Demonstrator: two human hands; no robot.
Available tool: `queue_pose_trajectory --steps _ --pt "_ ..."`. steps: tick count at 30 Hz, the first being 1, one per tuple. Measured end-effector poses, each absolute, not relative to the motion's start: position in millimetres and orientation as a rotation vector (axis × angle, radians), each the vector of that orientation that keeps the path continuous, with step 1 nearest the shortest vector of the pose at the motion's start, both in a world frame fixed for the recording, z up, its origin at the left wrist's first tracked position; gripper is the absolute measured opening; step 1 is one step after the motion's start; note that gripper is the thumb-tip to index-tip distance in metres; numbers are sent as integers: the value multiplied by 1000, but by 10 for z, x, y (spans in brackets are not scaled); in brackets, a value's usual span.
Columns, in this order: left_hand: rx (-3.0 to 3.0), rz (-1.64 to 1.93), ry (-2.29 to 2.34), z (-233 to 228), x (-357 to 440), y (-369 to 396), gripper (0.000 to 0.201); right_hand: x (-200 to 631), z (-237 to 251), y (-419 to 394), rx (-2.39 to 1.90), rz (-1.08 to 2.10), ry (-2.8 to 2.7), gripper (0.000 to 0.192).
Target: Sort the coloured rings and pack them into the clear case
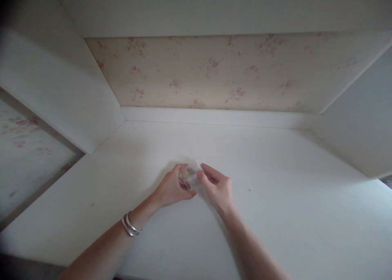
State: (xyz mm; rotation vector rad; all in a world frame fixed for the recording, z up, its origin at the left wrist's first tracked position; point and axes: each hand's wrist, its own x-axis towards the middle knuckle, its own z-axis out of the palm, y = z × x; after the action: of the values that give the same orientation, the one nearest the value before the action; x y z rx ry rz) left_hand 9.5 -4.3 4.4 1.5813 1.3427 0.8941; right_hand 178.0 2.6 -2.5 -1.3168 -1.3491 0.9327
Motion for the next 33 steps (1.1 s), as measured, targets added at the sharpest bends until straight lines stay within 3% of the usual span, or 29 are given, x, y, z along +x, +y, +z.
queue_pose_trajectory --steps 11,19,22,26,30,33 --pt "1425 1011 1268 -12 41 -17 87 1985 -85 204 -1282 964 -1143 46" --pt "1448 1189 1700 52 -419 146 87 2004 -121 245 -1346 1041 -1229 52" --pt "1760 1039 1973 202 -718 316 84 1991 -83 231 -1387 1054 -1271 52" --pt "2259 502 2237 489 -1088 593 72 1977 -39 223 -1436 1058 -1289 54" --pt "2607 -22 2198 675 -1269 780 70 1973 -20 224 -1447 1059 -1304 57" --pt "2667 -197 2181 703 -1280 838 72 1977 -17 224 -1439 1062 -1313 57"
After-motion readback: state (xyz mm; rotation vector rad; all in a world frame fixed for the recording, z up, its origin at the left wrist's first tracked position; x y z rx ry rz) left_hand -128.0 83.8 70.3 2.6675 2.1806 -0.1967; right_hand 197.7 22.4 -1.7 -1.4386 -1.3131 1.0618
